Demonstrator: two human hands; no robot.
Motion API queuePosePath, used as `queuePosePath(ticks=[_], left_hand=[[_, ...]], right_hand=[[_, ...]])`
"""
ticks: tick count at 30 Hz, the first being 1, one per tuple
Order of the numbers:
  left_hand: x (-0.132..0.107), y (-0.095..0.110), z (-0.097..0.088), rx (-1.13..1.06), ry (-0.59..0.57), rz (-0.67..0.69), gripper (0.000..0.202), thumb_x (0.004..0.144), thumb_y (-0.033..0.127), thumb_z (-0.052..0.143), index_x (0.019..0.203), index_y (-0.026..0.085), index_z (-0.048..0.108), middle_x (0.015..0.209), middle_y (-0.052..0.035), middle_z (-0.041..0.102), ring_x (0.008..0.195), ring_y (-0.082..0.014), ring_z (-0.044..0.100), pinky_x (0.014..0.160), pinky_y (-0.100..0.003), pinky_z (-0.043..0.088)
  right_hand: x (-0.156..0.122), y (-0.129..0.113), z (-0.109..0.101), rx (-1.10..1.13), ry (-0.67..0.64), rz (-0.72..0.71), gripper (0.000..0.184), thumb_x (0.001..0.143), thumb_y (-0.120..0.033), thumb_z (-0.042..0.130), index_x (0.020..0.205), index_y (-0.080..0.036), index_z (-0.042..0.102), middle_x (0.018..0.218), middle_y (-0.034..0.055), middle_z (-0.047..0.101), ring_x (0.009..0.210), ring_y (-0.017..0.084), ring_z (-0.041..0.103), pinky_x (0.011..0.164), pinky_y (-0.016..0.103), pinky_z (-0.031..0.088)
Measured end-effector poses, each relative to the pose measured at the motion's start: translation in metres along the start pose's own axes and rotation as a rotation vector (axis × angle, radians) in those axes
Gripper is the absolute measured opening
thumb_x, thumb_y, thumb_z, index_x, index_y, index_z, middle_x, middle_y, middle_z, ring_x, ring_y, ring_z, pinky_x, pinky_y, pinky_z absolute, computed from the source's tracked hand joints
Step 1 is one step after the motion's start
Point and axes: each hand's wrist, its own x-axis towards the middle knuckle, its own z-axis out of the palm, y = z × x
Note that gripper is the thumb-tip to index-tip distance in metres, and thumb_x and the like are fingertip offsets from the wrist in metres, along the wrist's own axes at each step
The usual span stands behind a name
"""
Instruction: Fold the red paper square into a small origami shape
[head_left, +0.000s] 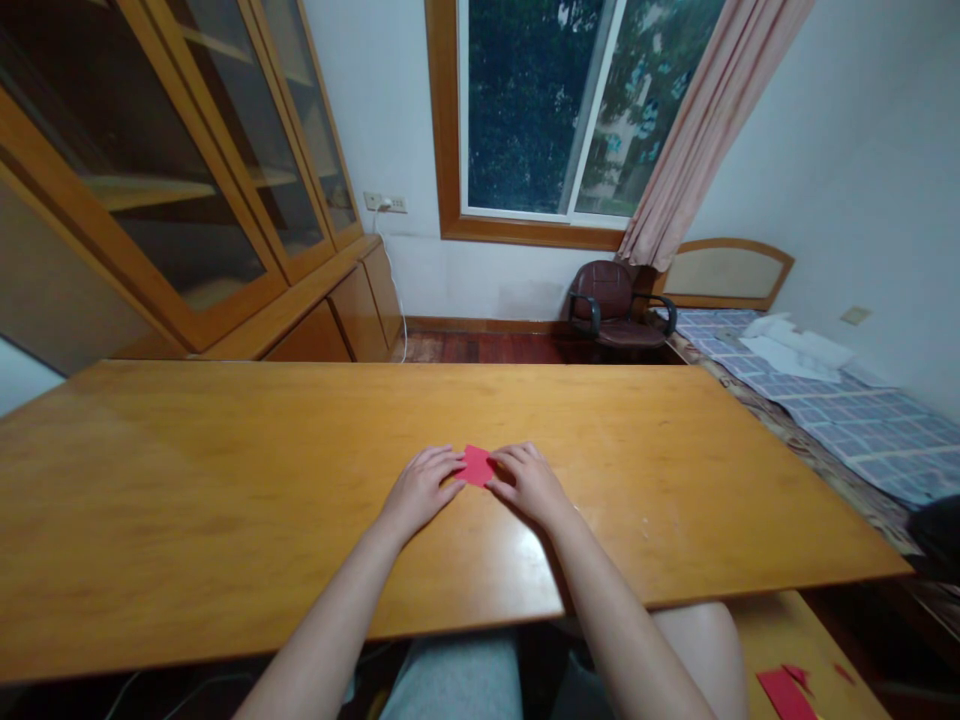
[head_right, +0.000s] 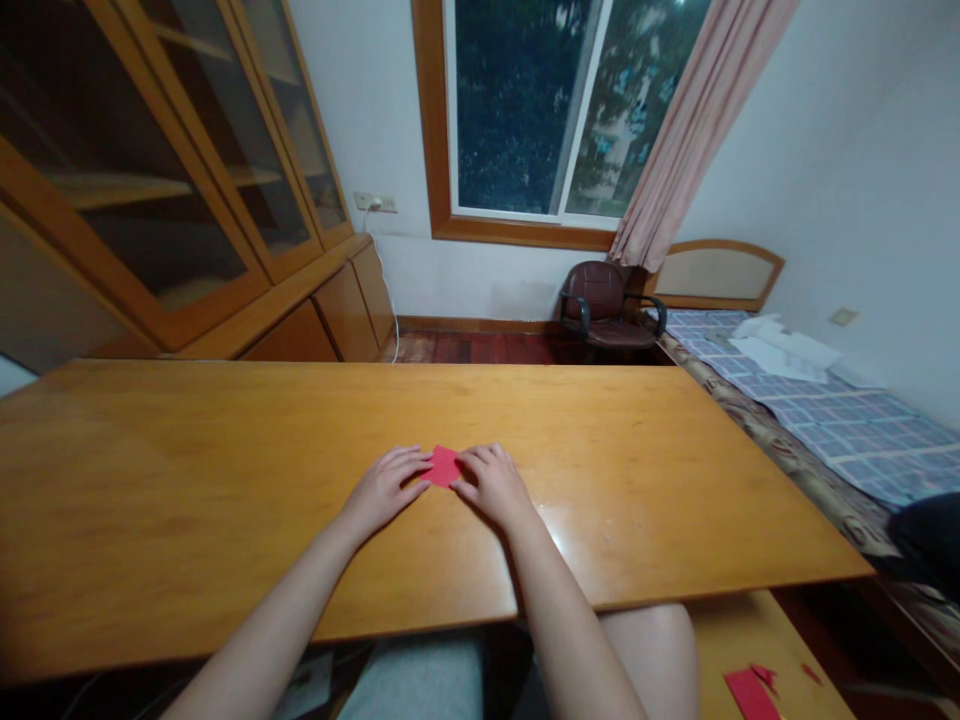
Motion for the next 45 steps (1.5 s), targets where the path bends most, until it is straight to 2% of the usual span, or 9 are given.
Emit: queuePosePath(ticks=[9, 19, 29, 45], left_hand=[[0.0005, 0.0010, -0.0007, 0.011, 0.000, 0.002, 0.027, 0.090, 0.033, 0.060, 0.113, 0.025, 0.071, 0.121, -0.0038, 0.071, 0.119, -0.0241, 0.059, 0.109, -0.047, 0.043], [-0.0008, -0.0010, 0.0013, 0.034, 0.002, 0.010, 0.035, 0.090, 0.041, 0.061, 0.120, 0.027, 0.069, 0.124, -0.0049, 0.069, 0.121, -0.0249, 0.057, 0.109, -0.047, 0.043], [-0.0029, 0.0007, 0.0007, 0.066, -0.018, 0.035, 0.037, 0.089, 0.044, 0.062, 0.121, 0.025, 0.067, 0.126, -0.0044, 0.068, 0.122, -0.0247, 0.055, 0.110, -0.045, 0.041], [-0.0030, 0.0003, 0.0015, 0.041, 0.023, 0.057, 0.036, 0.089, 0.043, 0.063, 0.119, 0.024, 0.067, 0.122, -0.0050, 0.070, 0.118, -0.0253, 0.057, 0.106, -0.046, 0.043]], right_hand=[[-0.0002, 0.0021, 0.0008, 0.003, -0.001, -0.004, 0.038, 0.086, -0.043, 0.068, 0.119, -0.023, 0.065, 0.112, 0.0105, 0.068, 0.103, 0.026, 0.055, 0.093, 0.042, 0.047], [-0.0003, 0.0021, 0.0015, 0.003, -0.001, -0.022, 0.050, 0.078, -0.050, 0.075, 0.119, -0.023, 0.066, 0.110, 0.0112, 0.067, 0.104, 0.027, 0.055, 0.092, 0.042, 0.047], [0.0003, 0.0008, 0.0007, -0.006, -0.009, -0.018, 0.052, 0.078, -0.048, 0.076, 0.122, -0.023, 0.064, 0.110, 0.0101, 0.066, 0.105, 0.027, 0.054, 0.093, 0.042, 0.047], [0.0013, 0.0014, 0.0020, 0.000, 0.016, -0.027, 0.046, 0.081, -0.045, 0.074, 0.120, -0.022, 0.065, 0.106, 0.0109, 0.068, 0.101, 0.026, 0.056, 0.091, 0.041, 0.047]])
